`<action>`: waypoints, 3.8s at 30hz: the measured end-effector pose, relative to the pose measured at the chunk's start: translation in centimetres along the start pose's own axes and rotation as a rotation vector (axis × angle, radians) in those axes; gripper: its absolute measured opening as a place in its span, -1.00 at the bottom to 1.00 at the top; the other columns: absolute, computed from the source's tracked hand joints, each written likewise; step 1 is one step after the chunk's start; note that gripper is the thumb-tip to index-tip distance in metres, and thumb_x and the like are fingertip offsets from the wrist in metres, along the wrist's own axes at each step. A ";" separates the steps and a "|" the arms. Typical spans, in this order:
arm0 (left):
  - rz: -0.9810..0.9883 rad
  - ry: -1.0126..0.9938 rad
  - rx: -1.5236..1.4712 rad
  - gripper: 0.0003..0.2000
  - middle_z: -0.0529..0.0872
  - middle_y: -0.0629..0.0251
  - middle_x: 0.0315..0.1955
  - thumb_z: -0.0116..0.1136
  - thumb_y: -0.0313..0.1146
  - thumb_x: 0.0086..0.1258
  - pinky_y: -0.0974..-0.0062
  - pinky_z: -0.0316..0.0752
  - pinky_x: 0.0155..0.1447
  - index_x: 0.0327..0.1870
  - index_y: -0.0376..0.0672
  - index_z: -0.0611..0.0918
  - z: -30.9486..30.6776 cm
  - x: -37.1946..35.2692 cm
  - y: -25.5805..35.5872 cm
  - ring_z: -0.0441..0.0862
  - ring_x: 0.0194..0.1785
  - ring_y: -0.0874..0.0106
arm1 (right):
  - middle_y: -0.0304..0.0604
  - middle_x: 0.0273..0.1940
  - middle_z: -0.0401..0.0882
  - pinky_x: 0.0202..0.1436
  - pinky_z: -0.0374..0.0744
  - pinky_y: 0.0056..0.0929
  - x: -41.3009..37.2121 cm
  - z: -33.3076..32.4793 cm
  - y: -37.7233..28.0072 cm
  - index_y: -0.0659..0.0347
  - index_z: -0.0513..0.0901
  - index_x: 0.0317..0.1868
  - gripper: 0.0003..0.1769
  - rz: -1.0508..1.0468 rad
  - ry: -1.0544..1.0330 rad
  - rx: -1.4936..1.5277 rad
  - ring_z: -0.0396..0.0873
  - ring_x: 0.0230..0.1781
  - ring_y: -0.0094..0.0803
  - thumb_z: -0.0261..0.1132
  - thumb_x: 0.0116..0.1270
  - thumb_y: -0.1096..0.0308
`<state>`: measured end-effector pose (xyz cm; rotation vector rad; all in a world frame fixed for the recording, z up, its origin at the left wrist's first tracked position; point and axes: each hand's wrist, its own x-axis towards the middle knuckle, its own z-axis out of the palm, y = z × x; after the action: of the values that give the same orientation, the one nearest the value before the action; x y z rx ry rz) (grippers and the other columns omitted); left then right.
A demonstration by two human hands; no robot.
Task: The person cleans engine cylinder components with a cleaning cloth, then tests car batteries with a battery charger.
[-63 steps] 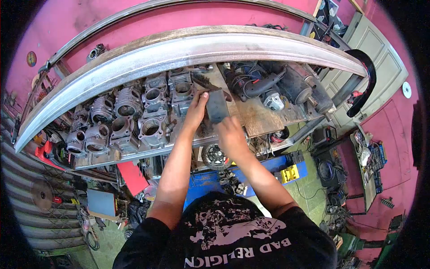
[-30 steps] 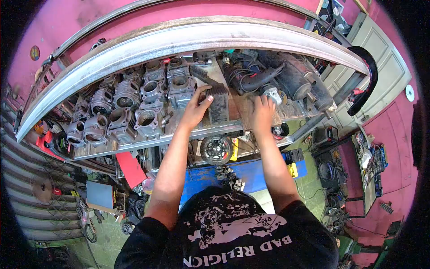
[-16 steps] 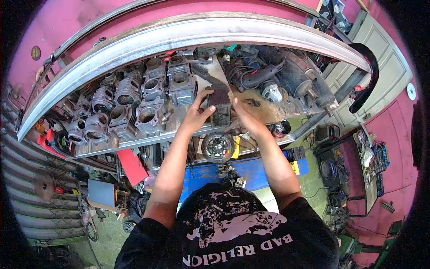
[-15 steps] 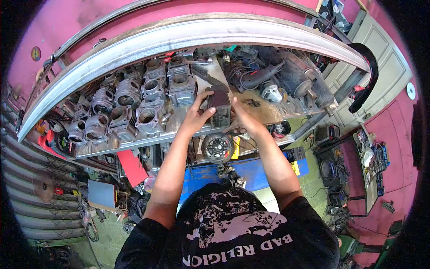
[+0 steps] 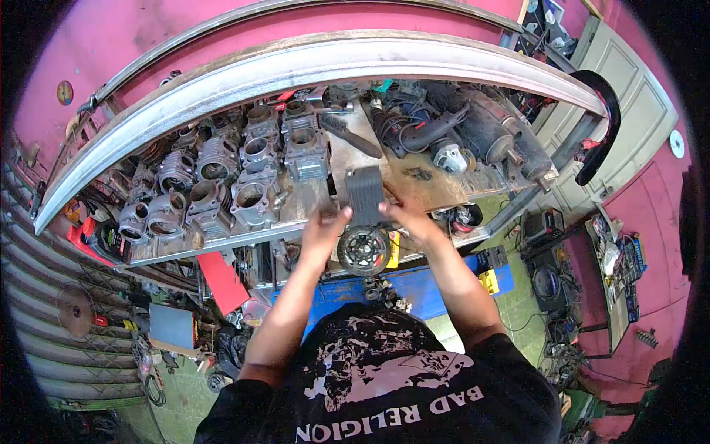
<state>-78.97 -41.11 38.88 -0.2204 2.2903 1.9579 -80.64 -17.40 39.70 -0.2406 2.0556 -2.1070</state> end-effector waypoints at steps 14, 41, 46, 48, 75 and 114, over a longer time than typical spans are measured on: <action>0.486 -0.396 0.425 0.17 0.52 -0.15 0.33 0.73 -0.10 -0.22 0.05 0.27 0.55 0.52 -0.38 0.33 -0.9 -6.4 -2.9 0.43 0.41 -0.07 | 0.15 0.65 0.14 0.69 0.18 -0.12 -9.8 0.0 4.7 0.32 -0.17 0.73 0.66 -0.134 -0.288 -0.410 0.19 0.63 -0.11 0.76 -0.32 0.31; 0.791 -0.116 0.618 0.30 0.38 0.06 0.48 0.74 -0.28 -0.39 0.04 0.27 0.56 0.60 -0.08 0.21 0.9 6.2 6.2 0.32 0.44 -0.08 | -0.17 -0.04 0.77 0.19 0.37 0.04 3.8 -8.1 1.2 0.07 0.87 -0.22 -0.80 -0.211 0.540 -1.798 0.51 0.19 -0.14 0.44 0.12 0.30; 0.782 -0.098 0.605 0.32 0.33 0.08 0.52 0.72 -0.29 -0.37 0.06 0.22 0.59 0.63 -0.02 0.17 1.0 6.0 5.7 0.30 0.47 -0.08 | -0.26 -0.10 0.74 0.15 0.40 -0.07 2.5 -5.3 -3.7 0.03 0.86 -0.19 -0.79 -0.279 0.586 -1.589 0.53 0.07 -0.16 0.39 0.16 0.41; 0.781 -0.103 0.602 0.32 0.33 0.06 0.53 0.72 -0.29 -0.37 0.05 0.21 0.59 0.63 -0.04 0.16 1.0 6.2 5.7 0.29 0.47 -0.08 | -0.33 -0.10 0.74 0.14 0.41 -0.13 1.9 -1.7 -7.4 -0.03 0.87 -0.18 -0.75 -0.751 0.751 -1.131 0.53 0.05 -0.17 0.41 0.15 0.46; 0.792 -0.114 0.503 0.30 0.27 0.09 0.58 0.71 -0.40 -0.29 -0.13 0.22 0.56 0.66 0.01 0.13 1.2 7.0 4.1 0.24 0.52 -0.17 | 0.00 -0.10 0.54 0.03 0.45 -0.01 -1.3 6.4 -4.6 0.18 0.74 -0.05 -0.67 -0.698 0.431 -1.301 0.46 -0.03 0.02 0.33 0.13 0.58; 0.711 -0.019 0.495 0.33 0.35 0.00 0.51 0.70 -0.35 -0.35 -0.10 0.28 0.52 0.64 -0.09 0.14 2.3 7.2 4.2 0.31 0.50 -0.17 | -0.16 0.05 0.73 0.20 0.37 0.07 0.0 -7.0 -1.5 -0.08 0.75 0.21 -0.54 -0.341 0.715 -1.542 0.49 0.16 -0.03 0.43 0.27 0.26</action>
<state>-86.82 -38.42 41.30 0.7446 3.0032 1.4801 -82.42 -10.62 41.05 0.0136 3.7881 -0.1170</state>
